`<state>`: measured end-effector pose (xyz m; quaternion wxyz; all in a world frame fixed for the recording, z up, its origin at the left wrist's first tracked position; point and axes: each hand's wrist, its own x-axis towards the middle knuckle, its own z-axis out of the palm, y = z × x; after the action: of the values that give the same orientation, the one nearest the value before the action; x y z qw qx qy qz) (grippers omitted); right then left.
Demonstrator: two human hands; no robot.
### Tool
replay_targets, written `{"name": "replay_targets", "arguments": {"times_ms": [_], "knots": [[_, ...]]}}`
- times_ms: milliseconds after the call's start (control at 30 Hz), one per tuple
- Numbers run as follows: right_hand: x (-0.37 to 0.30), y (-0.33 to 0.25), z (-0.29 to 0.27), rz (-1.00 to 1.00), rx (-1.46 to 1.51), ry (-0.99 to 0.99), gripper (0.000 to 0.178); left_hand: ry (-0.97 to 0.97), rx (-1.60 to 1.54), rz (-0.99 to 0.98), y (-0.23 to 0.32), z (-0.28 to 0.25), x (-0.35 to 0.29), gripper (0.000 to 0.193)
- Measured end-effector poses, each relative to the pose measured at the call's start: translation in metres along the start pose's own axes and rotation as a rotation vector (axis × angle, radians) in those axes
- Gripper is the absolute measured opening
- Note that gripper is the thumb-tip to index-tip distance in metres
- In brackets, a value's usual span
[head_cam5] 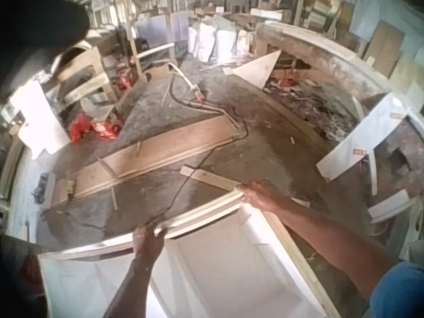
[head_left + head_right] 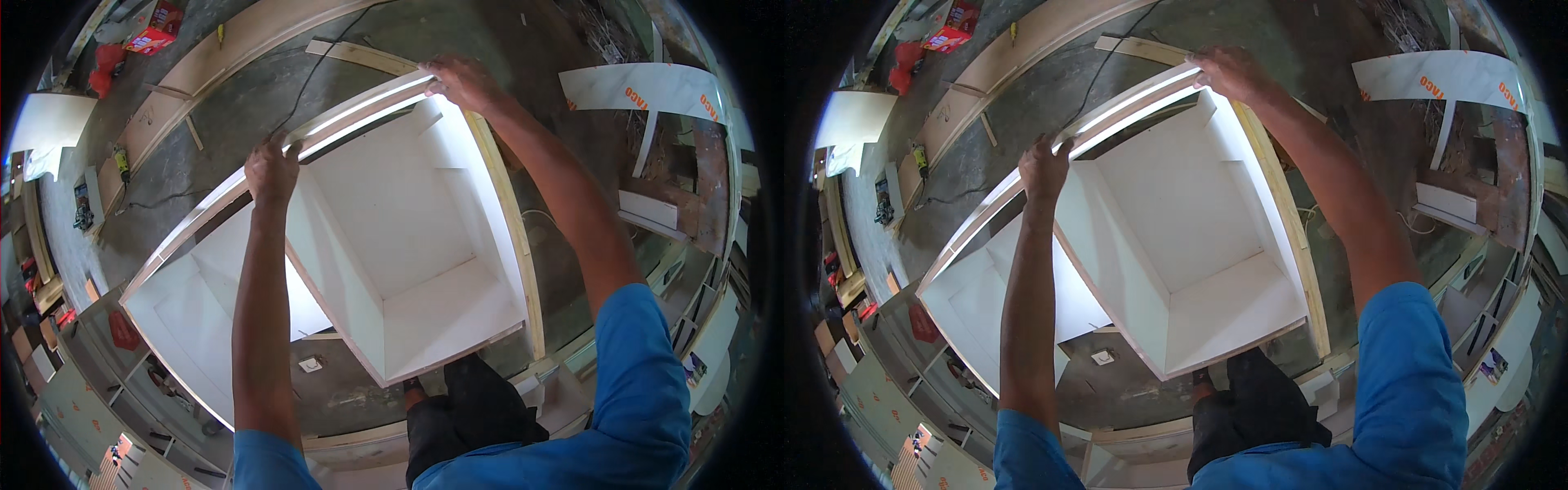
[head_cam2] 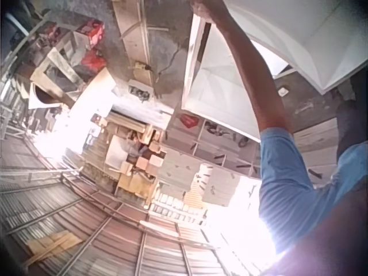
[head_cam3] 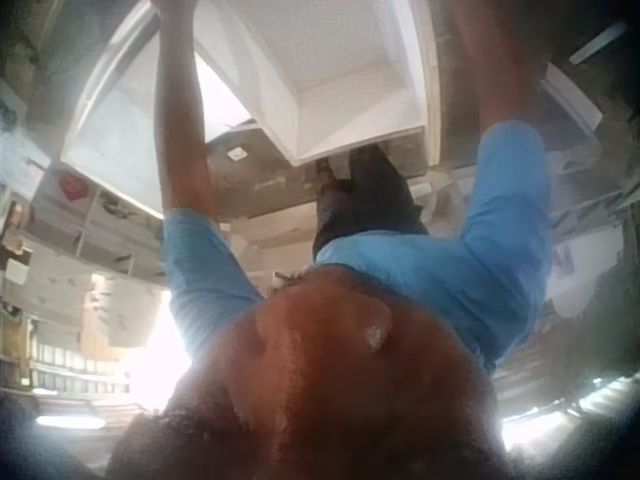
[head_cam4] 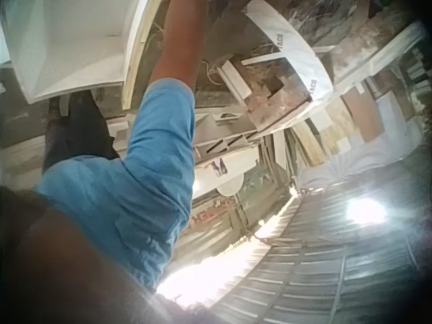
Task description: The person aligns a wooden strip onto a cabinet frame and hammers it into place, then uses a small wooden block to apply pressure or glue to the joints.
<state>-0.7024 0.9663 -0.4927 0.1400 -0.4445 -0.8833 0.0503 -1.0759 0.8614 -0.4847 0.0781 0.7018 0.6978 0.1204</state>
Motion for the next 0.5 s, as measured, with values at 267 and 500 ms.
{"name": "replay_targets", "arguments": {"times_ms": [267,500], "knots": [[-0.009,0.031,0.023,-0.226,0.231,0.275,0.046,-0.104,0.073,-0.033,0.027,-0.006,0.014,0.043],[-0.009,-0.052,-0.027,-0.116,-0.062,0.208,0.056,-0.263,0.115,-0.17,0.034,-0.02,0.012,0.06]]}}
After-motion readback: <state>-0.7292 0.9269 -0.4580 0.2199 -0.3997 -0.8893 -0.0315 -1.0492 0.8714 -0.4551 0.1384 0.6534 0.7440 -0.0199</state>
